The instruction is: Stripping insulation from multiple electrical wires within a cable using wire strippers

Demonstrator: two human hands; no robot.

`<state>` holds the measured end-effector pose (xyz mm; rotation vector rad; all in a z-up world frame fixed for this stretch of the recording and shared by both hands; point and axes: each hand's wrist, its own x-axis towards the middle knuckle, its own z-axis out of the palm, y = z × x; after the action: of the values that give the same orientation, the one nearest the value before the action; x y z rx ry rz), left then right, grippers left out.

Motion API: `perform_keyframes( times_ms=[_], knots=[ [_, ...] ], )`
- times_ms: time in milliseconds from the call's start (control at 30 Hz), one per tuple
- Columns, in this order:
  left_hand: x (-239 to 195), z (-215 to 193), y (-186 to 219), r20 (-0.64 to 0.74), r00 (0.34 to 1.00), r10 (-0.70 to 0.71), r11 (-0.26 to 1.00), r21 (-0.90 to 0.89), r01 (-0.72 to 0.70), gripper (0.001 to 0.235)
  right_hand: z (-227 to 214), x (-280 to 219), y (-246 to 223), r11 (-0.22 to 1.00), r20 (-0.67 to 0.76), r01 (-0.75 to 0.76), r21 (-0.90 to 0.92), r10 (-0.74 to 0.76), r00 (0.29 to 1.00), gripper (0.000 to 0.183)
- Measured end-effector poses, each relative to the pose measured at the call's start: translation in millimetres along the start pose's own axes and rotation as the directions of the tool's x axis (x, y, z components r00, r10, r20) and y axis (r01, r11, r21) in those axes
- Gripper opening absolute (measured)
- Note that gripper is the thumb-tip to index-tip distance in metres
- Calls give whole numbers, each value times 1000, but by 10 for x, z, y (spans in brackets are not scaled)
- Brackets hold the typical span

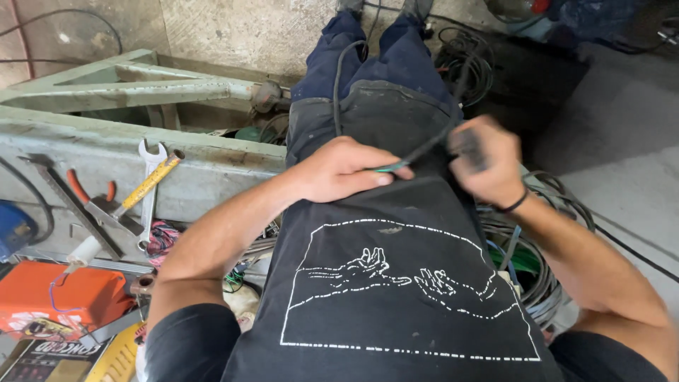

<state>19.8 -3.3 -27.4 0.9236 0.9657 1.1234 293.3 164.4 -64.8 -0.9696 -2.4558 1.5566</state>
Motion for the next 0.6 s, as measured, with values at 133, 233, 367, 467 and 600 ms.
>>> perform_keyframes(
  times_ms=[133,233,367,467,600],
  knots=[
    [-107,-119,136,-41,993,-113,991,60,116,25,-712,-89,380,930,-268,-179,322,271,925,40],
    [-113,8,155,-44,996,-80,986,144,86,27,-833,-80,-104,888,-46,-347,300,377,925,49],
    [62,-4,237,-80,993,-86,948,300,106,25,-602,341,-865,842,130,218,-493,-176,976,69],
    [34,39,243,-73,991,-111,949,287,127,28,-422,444,-1129,635,238,391,-666,-316,918,61],
    [63,-1,242,-82,987,-140,957,244,156,28,-349,631,-1238,444,215,423,-790,-446,869,39]
  ],
)
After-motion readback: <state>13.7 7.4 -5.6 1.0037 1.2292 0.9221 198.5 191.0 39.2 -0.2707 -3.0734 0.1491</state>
